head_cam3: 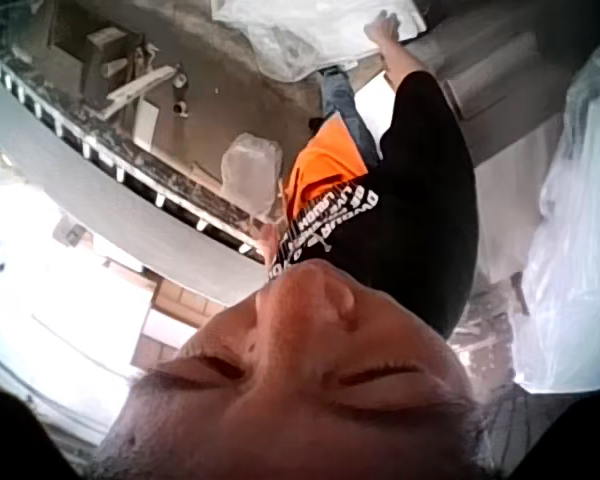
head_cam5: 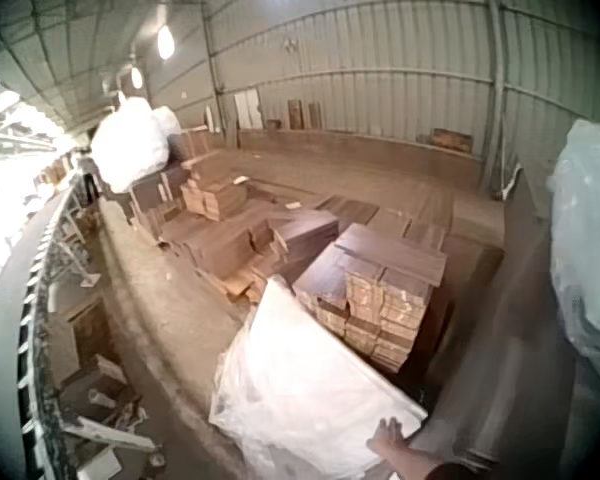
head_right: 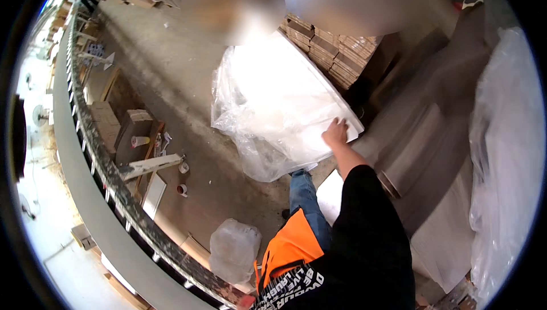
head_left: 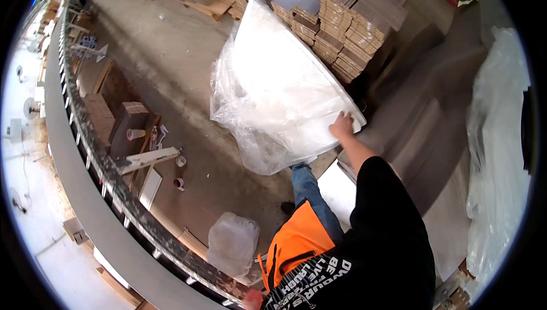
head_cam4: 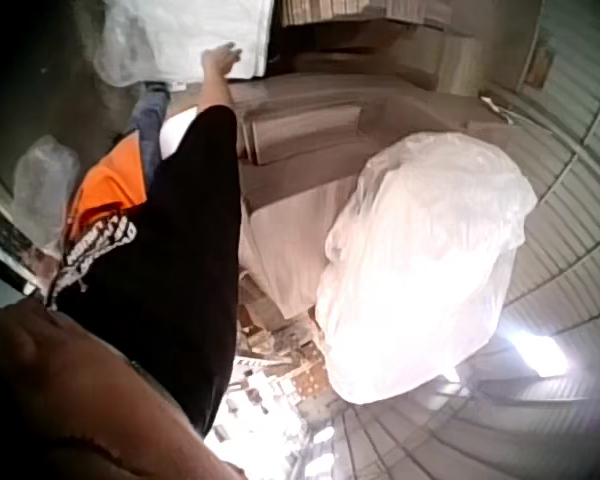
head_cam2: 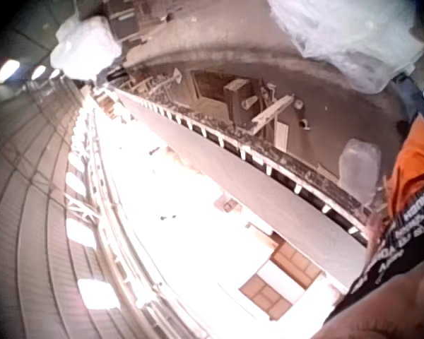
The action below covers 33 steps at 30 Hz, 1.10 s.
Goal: The person tapes cardboard boxes, moves large pieces of protective foam and furniture panels into position, and then wraps and tapes a large stack of foam pieces.
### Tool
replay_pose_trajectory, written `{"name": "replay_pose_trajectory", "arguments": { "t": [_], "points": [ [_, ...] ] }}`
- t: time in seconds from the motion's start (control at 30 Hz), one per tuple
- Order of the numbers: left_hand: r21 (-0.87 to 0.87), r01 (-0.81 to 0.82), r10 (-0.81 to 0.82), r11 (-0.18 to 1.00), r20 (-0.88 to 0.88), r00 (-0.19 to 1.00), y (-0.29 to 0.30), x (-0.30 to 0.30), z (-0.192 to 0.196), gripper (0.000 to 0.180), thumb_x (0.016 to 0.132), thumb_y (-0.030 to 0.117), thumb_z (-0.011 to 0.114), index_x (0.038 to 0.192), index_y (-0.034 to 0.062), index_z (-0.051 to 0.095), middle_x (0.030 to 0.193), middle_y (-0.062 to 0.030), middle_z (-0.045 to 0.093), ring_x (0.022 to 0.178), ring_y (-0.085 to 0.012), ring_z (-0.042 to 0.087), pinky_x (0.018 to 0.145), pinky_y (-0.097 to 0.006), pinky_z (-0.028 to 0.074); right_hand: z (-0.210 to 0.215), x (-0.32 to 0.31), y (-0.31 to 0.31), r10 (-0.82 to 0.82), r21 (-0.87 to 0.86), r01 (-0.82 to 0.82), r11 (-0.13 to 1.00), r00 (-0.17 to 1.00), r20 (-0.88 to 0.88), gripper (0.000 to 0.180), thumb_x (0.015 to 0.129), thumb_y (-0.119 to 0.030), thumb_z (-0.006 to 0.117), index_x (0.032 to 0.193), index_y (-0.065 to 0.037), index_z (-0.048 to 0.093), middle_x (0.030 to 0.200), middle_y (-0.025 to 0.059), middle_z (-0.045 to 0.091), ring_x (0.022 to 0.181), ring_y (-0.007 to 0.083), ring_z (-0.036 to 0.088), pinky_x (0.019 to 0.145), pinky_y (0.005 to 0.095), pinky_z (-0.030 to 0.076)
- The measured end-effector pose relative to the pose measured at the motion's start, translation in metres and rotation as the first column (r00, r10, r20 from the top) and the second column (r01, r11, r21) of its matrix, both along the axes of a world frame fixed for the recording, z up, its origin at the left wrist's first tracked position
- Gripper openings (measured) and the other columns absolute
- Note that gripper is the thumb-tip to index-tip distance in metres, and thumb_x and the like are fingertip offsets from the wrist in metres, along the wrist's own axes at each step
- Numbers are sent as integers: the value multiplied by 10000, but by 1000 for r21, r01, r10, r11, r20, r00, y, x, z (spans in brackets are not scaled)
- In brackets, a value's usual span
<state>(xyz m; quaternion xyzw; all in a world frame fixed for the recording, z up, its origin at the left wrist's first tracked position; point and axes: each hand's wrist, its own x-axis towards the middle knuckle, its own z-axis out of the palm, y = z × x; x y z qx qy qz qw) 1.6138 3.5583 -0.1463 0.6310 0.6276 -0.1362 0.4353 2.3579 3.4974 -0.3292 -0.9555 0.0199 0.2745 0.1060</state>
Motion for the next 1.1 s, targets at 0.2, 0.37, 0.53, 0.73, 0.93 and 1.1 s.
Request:
{"name": "replay_pose_trajectory", "arguments": {
  "t": [0.2,0.37,0.53,0.73,0.93,1.1],
  "points": [
    [-239,-163,92,957,-284,954,41,35,10,296,959,230,520,1069,-25,623,921,-163,645,814,-311,607,685,-418,519,-50,97,-70,-235,-253,184,950,953,-190,672,737,-115,631,1339,23,368,1434,230,378,1333,386,356,1079,414,362],
    [-168,-295,267,941,-173,948,115,200,30,428,821,182,733,1144,-68,606,1042,-118,677,933,-156,637,805,-286,520,-71,63,-64,-153,-187,106,977,953,-262,608,626,-265,801,1146,-38,580,1160,222,613,1105,367,586,946,418,480],
    [-141,-111,133,984,157,979,156,344,37,428,838,163,716,1205,-27,603,1103,-139,665,1013,-157,626,886,-289,494,68,41,10,158,67,-146,987,951,-266,697,635,-353,802,1210,-41,562,1120,231,629,1049,369,609,891,429,492],
    [229,390,-452,892,398,798,143,484,52,810,776,328,779,1409,27,373,1289,-245,543,1182,-368,549,972,-397,455,216,-19,135,282,591,-190,784,957,-66,887,689,-310,761,1413,-37,327,1182,268,592,1086,405,587,925,423,464],
    [743,166,-658,649,437,613,170,507,72,662,723,187,798,1308,62,515,1198,-199,607,988,-380,636,775,-403,546,292,-71,178,299,805,-195,560,954,23,874,770,-322,714,1422,34,251,1047,318,625,981,441,626,875,446,487],
    [798,65,-695,600,479,535,195,472,85,542,649,171,836,1148,86,642,1110,-159,661,917,-320,669,746,-351,563,274,-83,181,168,890,59,452,974,-150,823,798,-231,722,1425,58,274,1122,249,607,923,284,641,815,337,505]
  ]
}}
